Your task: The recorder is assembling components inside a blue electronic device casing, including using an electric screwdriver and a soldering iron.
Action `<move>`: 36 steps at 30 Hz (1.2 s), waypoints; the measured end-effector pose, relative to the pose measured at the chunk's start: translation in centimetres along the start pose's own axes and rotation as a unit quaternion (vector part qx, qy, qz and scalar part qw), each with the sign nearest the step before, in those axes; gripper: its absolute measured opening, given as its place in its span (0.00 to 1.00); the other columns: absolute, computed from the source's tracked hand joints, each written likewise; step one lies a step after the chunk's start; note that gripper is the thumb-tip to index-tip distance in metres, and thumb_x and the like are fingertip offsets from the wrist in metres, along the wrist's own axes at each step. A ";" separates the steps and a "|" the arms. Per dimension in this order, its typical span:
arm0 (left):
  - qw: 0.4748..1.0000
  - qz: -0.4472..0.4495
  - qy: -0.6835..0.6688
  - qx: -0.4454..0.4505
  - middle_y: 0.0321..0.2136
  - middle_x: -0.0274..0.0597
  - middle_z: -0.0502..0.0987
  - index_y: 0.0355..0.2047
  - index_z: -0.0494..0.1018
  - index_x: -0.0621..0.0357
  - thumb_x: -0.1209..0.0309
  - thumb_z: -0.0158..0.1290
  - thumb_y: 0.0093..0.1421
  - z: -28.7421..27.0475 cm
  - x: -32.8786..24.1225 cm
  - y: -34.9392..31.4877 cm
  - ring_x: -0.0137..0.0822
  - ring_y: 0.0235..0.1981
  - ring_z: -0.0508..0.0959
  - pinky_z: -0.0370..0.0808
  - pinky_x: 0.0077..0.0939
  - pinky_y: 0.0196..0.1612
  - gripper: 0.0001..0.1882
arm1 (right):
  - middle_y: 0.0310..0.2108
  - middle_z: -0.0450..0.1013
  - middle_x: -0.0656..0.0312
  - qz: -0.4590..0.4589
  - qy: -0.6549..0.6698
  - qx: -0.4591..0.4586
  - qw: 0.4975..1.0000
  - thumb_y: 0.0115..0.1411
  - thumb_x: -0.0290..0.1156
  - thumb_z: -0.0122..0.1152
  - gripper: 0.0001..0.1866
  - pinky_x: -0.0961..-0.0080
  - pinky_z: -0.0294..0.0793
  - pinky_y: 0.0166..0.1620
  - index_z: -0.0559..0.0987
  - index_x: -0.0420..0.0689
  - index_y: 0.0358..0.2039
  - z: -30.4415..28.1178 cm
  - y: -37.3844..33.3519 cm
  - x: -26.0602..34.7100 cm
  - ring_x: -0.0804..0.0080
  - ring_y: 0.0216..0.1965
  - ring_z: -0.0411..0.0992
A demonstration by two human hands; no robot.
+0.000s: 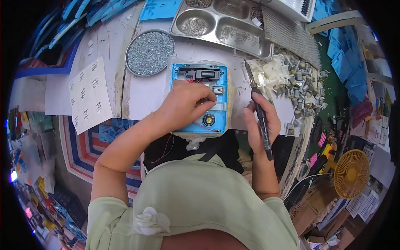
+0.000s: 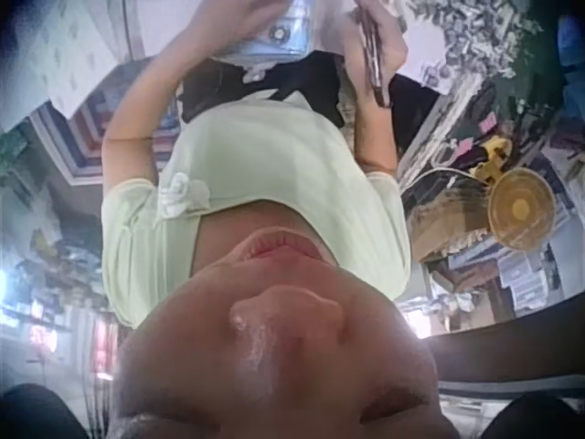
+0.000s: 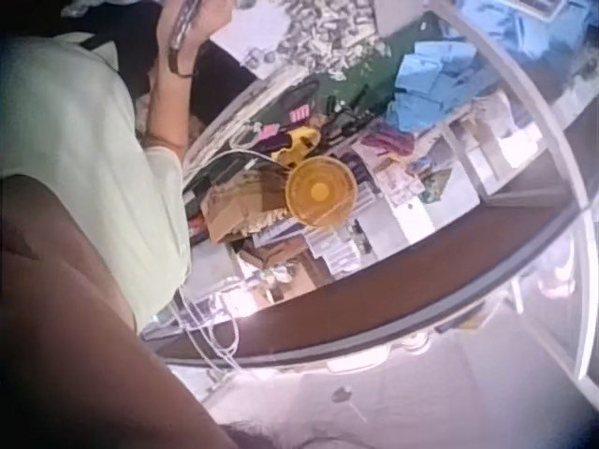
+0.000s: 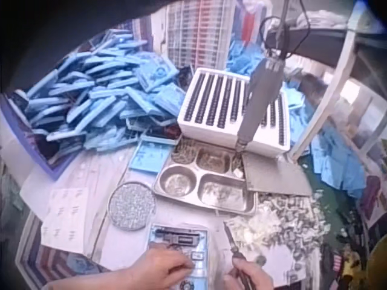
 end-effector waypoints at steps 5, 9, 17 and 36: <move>0.997 -0.063 -0.049 -0.001 0.24 0.41 0.80 0.34 0.80 0.62 0.75 0.64 0.58 -0.2 0.8 0.5 0.31 0.22 0.77 0.72 0.26 0.27 0.06 | 0.37 0.77 0.59 -0.074 -0.001 0.100 0.992 0.53 0.17 0.71 0.30 0.75 0.75 0.46 0.77 0.41 0.58 3.7 1.3 0.5 0.71 0.39 0.77; 0.995 -0.079 -0.065 0.004 0.22 0.39 0.79 0.34 0.79 0.63 0.74 0.64 0.59 -0.1 1.0 0.8 0.27 0.21 0.75 0.71 0.24 0.26 0.06 | 0.39 0.76 0.60 -0.090 0.003 0.119 0.989 0.53 0.13 0.69 0.31 0.76 0.75 0.48 0.76 0.41 0.59 5.6 2.3 0.5 0.73 0.41 0.77; 0.990 -0.105 -0.091 0.003 0.21 0.36 0.77 0.34 0.79 0.63 0.74 0.64 0.59 -0.2 1.2 0.6 0.24 0.21 0.73 0.70 0.22 0.26 0.06 | 0.33 0.75 0.61 -0.123 0.008 0.075 0.990 0.49 0.13 0.69 0.31 0.75 0.74 0.39 0.78 0.46 0.56 5.5 2.3 0.3 0.69 0.33 0.75; 0.998 0.051 0.006 0.040 0.36 0.40 0.77 0.34 0.77 0.60 0.76 0.61 0.57 0.3 -0.1 -0.4 0.43 0.34 0.78 0.75 0.33 0.38 0.05 | 0.33 0.75 0.62 -0.011 0.096 -0.063 0.993 0.61 0.34 0.68 0.18 0.79 0.69 0.33 0.79 0.37 0.48 -4.5 0.2 0.0 0.77 0.27 0.70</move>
Point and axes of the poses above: each hand's wrist, its own y-axis towards the middle knuckle, its own z-axis out of the palm, x = y × z, the point moved 7 cm from there along y, towards the middle knuckle
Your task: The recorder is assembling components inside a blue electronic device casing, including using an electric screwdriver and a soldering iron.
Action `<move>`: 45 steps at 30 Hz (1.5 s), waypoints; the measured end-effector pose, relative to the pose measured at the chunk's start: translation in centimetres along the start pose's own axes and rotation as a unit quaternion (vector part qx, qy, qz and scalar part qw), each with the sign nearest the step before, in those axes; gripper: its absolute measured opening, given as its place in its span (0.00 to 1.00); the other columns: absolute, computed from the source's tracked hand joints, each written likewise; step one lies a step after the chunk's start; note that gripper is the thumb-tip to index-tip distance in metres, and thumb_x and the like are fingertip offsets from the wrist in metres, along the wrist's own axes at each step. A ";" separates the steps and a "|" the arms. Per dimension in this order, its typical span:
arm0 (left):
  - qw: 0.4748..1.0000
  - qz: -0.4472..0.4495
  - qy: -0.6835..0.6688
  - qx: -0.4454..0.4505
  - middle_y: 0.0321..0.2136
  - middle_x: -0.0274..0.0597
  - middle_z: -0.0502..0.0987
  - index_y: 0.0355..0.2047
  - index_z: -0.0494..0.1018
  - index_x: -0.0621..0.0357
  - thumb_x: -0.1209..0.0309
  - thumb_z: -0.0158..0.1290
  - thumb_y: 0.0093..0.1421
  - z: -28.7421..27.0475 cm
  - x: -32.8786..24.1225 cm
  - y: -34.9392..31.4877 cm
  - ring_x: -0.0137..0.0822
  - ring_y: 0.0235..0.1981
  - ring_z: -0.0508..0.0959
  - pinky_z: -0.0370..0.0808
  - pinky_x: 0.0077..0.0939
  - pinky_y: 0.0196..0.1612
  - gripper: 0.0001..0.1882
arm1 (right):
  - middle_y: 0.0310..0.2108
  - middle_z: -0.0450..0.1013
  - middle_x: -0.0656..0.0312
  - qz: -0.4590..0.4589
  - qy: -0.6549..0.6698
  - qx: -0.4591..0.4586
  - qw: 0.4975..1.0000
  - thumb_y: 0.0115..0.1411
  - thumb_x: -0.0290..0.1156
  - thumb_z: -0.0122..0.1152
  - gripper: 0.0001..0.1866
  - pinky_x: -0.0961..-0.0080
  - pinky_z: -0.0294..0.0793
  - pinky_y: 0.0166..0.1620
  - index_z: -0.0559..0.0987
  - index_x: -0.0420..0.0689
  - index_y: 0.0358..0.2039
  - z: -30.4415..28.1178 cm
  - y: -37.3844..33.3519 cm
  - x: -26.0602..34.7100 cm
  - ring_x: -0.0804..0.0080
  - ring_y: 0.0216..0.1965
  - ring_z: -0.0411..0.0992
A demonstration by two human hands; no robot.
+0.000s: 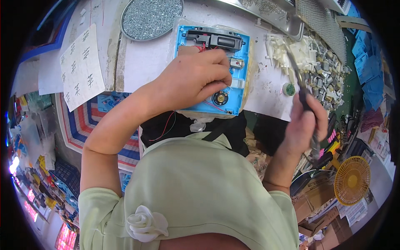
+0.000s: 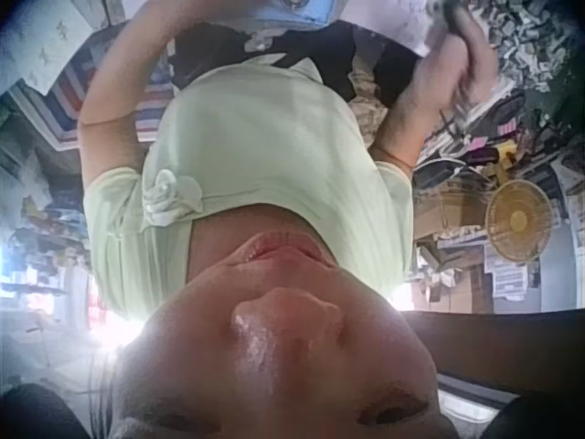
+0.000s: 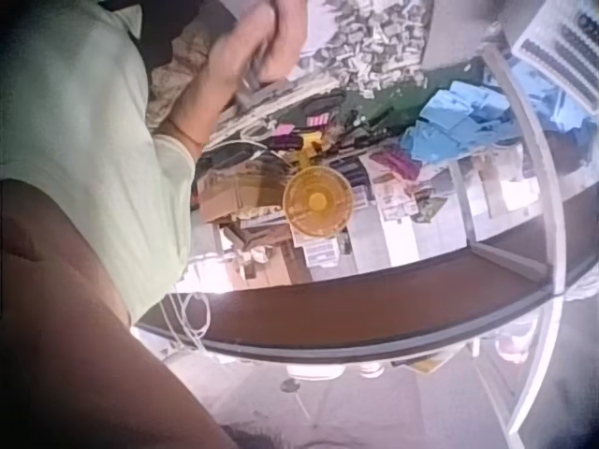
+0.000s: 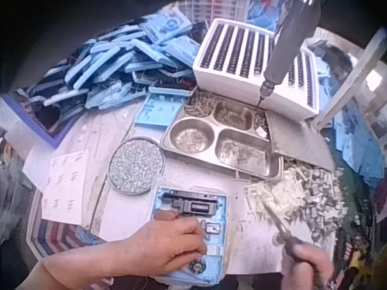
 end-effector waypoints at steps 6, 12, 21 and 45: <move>0.999 0.019 0.040 0.013 0.41 0.39 0.75 0.32 0.76 0.57 0.77 0.61 0.56 0.1 -0.4 -0.5 0.43 0.37 0.78 0.76 0.35 0.39 0.05 | 0.28 0.74 0.54 -0.012 0.073 0.213 0.974 0.56 0.26 0.66 0.15 0.73 0.68 0.31 0.76 0.31 0.41 0.2 -1.2 0.5 0.70 0.25 0.69; 0.997 0.045 0.058 0.002 0.40 0.40 0.75 0.32 0.74 0.58 0.77 0.62 0.54 0.3 -0.6 -0.7 0.44 0.36 0.79 0.77 0.35 0.38 0.07 | 0.20 0.73 0.60 -0.027 0.030 0.277 0.960 0.50 0.24 0.67 0.12 0.77 0.64 0.24 0.80 0.35 0.35 3.1 -0.8 0.2 0.72 0.20 0.68; 0.994 0.069 0.083 -0.018 0.39 0.39 0.75 0.32 0.73 0.58 0.76 0.64 0.53 0.7 -0.7 -1.1 0.44 0.36 0.80 0.78 0.35 0.35 0.09 | 0.20 0.74 0.60 -0.036 -0.006 0.313 0.949 0.47 0.25 0.67 0.13 0.76 0.64 0.23 0.81 0.38 0.35 4.5 -0.4 -0.1 0.71 0.18 0.68; 0.991 0.066 0.112 -0.016 0.39 0.37 0.77 0.33 0.74 0.57 0.76 0.63 0.53 1.0 -0.7 -1.6 0.42 0.38 0.80 0.79 0.34 0.35 0.09 | 0.18 0.70 0.61 -0.059 -0.019 0.299 0.952 0.49 0.26 0.68 0.13 0.76 0.63 0.23 0.80 0.36 0.36 3.4 -0.4 0.7 0.71 0.17 0.66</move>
Point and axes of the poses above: each hand's wrist, its own y-axis towards the middle knuckle, its own z-axis out of the palm, x = y × z, the point moved 7 cm from there along y, towards the middle knuckle
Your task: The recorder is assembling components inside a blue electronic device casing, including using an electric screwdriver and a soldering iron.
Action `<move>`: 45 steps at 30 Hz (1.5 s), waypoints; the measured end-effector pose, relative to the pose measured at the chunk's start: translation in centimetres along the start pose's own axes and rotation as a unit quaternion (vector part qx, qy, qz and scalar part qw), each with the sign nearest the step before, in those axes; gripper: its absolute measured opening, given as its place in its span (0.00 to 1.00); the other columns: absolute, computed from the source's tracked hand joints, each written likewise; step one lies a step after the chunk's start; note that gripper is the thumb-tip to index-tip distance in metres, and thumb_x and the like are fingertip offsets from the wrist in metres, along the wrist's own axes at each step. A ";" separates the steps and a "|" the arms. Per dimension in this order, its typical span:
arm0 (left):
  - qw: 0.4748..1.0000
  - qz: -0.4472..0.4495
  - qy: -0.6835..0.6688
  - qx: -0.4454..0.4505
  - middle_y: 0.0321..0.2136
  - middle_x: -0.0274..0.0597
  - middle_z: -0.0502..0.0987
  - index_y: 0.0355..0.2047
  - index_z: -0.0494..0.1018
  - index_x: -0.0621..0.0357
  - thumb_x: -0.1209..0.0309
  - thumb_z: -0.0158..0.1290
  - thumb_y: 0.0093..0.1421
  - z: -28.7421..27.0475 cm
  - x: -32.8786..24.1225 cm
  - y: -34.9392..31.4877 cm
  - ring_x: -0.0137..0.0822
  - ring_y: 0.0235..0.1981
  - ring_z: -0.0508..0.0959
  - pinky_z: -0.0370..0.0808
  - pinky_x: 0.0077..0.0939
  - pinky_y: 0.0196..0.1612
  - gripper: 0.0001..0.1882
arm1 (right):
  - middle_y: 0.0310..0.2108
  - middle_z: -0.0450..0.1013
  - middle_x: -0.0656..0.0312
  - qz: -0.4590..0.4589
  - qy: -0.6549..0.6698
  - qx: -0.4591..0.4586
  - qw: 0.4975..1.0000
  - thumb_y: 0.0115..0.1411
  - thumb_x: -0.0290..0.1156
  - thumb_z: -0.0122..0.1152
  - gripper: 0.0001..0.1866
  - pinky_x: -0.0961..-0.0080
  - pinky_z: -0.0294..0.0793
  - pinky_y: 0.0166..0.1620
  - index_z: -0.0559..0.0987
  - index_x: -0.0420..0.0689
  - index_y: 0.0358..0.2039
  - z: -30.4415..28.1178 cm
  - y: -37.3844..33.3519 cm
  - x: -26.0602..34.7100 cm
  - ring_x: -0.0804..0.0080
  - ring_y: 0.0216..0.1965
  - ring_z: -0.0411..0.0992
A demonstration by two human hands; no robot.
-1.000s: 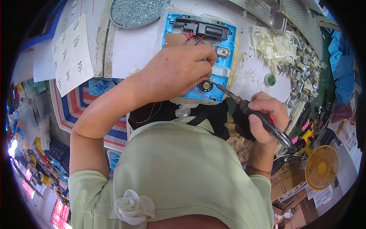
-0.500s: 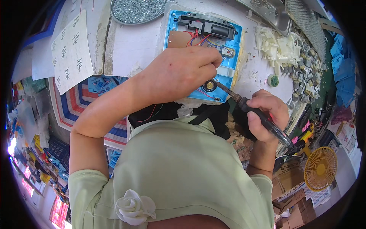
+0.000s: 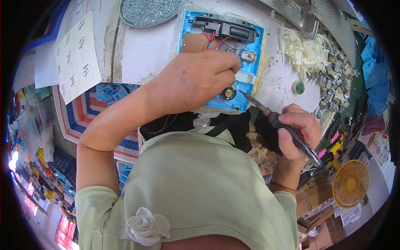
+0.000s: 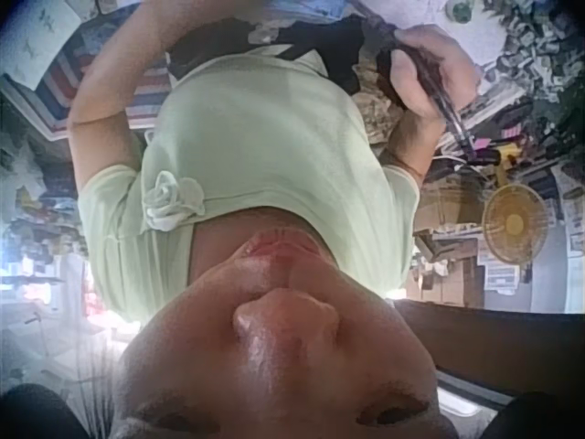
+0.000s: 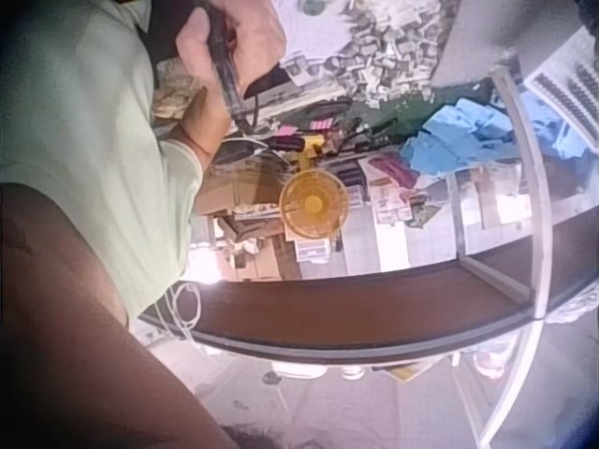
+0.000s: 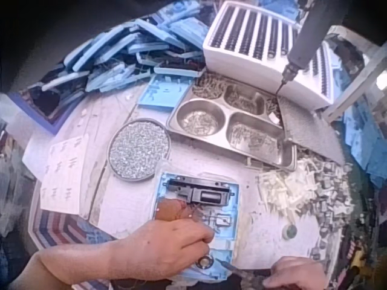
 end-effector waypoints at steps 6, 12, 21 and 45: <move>1.000 0.004 0.003 0.003 0.39 0.37 0.77 0.33 0.75 0.56 0.75 0.63 0.54 -0.1 0.0 -0.1 0.42 0.38 0.80 0.79 0.35 0.36 0.09 | 0.18 0.69 0.61 0.019 0.006 -0.029 0.999 0.51 0.27 0.68 0.12 0.77 0.62 0.23 0.79 0.36 0.36 -1.1 -0.7 0.0 0.71 0.18 0.66; 1.000 -0.014 -0.013 0.006 0.40 0.38 0.77 0.32 0.75 0.55 0.75 0.64 0.53 -0.2 -0.1 0.2 0.43 0.37 0.80 0.78 0.35 0.35 0.08 | 0.18 0.70 0.61 0.004 0.010 -0.020 1.000 0.51 0.27 0.68 0.12 0.77 0.62 0.23 0.80 0.36 0.36 -0.6 -0.3 0.1 0.71 0.18 0.66; 1.000 0.001 -0.004 0.012 0.44 0.40 0.77 0.30 0.75 0.56 0.75 0.64 0.49 -0.3 -0.3 0.4 0.44 0.38 0.80 0.79 0.35 0.35 0.10 | 0.18 0.71 0.61 0.006 0.008 -0.004 1.000 0.50 0.26 0.68 0.11 0.77 0.64 0.23 0.80 0.37 0.35 0.2 0.1 -0.2 0.71 0.18 0.67; 0.990 0.060 0.072 0.109 0.47 0.40 0.77 0.32 0.77 0.56 0.71 0.62 0.49 0.1 -1.1 0.6 0.41 0.40 0.80 0.80 0.33 0.33 0.10 | 0.23 0.77 0.58 0.123 0.014 -0.024 0.992 0.51 0.27 0.69 0.12 0.80 0.69 0.25 0.81 0.35 0.35 0.7 0.1 -0.3 0.75 0.19 0.72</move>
Point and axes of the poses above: each hand's wrist, its own y-axis towards the middle knuckle, its own z-axis out of the palm, x = y × z, the point moved 7 cm from there along y, towards the middle knuckle
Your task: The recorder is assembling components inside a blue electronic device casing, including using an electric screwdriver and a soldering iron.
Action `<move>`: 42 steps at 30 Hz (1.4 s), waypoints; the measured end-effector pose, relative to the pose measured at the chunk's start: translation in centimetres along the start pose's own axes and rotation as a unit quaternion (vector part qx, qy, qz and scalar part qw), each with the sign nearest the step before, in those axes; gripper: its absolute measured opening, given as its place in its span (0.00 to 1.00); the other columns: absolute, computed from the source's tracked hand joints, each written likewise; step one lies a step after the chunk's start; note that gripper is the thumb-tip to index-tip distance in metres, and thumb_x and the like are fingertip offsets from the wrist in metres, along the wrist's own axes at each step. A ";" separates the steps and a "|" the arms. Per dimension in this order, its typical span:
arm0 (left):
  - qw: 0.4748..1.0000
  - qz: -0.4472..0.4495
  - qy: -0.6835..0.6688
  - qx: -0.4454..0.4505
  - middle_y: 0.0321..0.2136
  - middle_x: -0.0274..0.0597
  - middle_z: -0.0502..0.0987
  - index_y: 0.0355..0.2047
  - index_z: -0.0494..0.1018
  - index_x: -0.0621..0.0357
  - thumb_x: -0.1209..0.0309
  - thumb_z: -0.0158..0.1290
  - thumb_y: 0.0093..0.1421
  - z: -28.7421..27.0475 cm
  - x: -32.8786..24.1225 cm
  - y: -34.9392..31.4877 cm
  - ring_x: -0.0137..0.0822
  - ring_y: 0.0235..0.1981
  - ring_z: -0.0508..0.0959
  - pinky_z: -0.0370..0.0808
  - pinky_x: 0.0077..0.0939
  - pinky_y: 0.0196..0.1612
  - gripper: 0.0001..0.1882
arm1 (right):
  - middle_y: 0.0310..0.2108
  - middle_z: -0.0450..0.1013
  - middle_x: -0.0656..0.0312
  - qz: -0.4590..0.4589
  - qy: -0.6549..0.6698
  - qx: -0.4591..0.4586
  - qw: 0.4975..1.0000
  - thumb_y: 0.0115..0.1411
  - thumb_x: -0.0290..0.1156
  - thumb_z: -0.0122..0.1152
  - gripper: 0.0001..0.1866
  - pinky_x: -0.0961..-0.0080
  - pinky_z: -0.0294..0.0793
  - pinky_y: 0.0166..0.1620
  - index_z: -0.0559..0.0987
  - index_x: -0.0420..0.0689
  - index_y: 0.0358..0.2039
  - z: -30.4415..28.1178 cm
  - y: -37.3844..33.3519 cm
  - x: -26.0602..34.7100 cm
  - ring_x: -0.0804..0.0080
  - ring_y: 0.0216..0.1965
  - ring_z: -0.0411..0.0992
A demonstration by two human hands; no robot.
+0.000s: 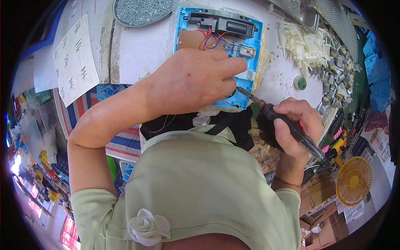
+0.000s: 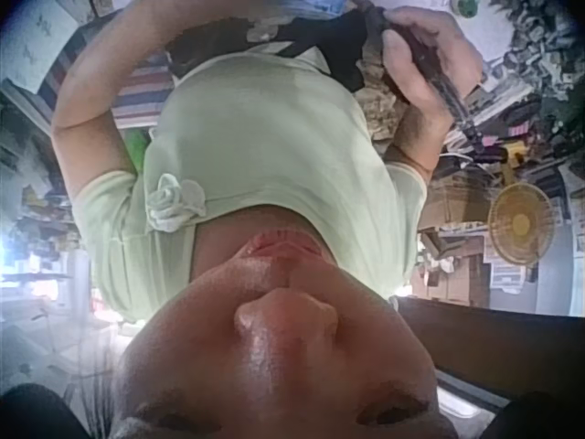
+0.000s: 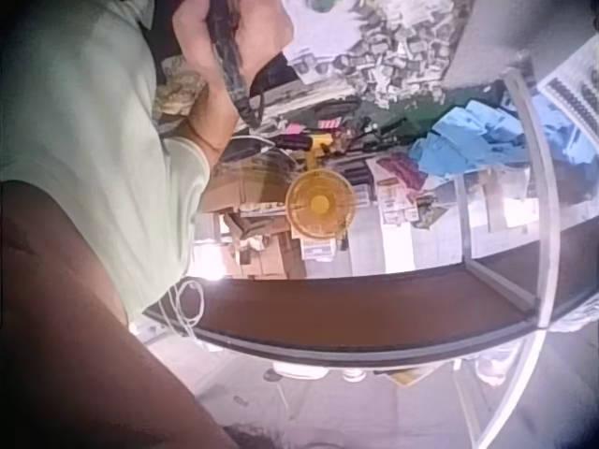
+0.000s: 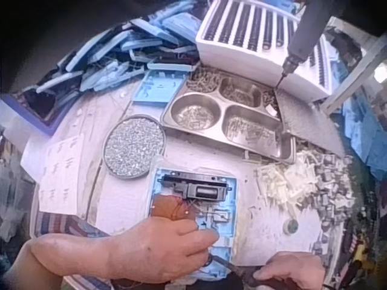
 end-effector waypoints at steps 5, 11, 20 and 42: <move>1.000 0.000 -0.004 -0.007 0.47 0.40 0.77 0.32 0.76 0.56 0.71 0.62 0.48 -0.4 0.0 -0.1 0.42 0.39 0.80 0.79 0.33 0.33 0.10 | 0.28 0.78 0.54 -0.023 0.002 -0.033 0.999 0.53 0.26 0.67 0.12 0.83 0.72 0.31 0.79 0.33 0.36 -2.5 -1.6 1.1 0.76 0.24 0.74; 1.000 -0.004 -0.013 0.011 0.45 0.42 0.78 0.33 0.76 0.57 0.74 0.62 0.48 -0.6 0.3 0.1 0.45 0.39 0.81 0.80 0.38 0.36 0.11 | 0.32 0.75 0.56 0.013 0.097 -0.341 0.935 0.59 0.29 0.64 0.15 0.77 0.78 0.41 0.75 0.33 0.44 -13.2 -10.3 -2.3 0.74 0.32 0.75; 1.000 0.006 -0.009 -0.020 0.43 0.46 0.78 0.35 0.80 0.58 0.77 0.65 0.45 -0.4 -0.8 1.5 0.48 0.40 0.81 0.79 0.39 0.38 0.14 | 0.25 0.72 0.65 -0.021 -0.043 -0.673 0.738 0.62 0.21 0.56 0.05 0.88 0.61 0.25 0.78 0.35 0.37 -25.9 -27.1 2.0 0.86 0.17 0.59; 0.998 0.039 -0.014 -0.051 0.41 0.44 0.79 0.36 0.79 0.58 0.71 0.64 0.56 -1.1 0.3 -1.0 0.45 0.39 0.82 0.82 0.37 0.40 0.09 | 0.26 0.71 0.65 0.056 0.304 -0.515 0.799 0.65 0.22 0.58 0.15 0.77 0.75 0.30 0.74 0.40 0.52 -16.1 -15.8 -7.8 0.80 0.22 0.67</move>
Point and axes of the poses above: each hand's wrist, its own y-axis towards the middle knuckle, its own z-axis out of the palm, x = y × z, the point moved 7 cm from there along y, towards the middle knuckle
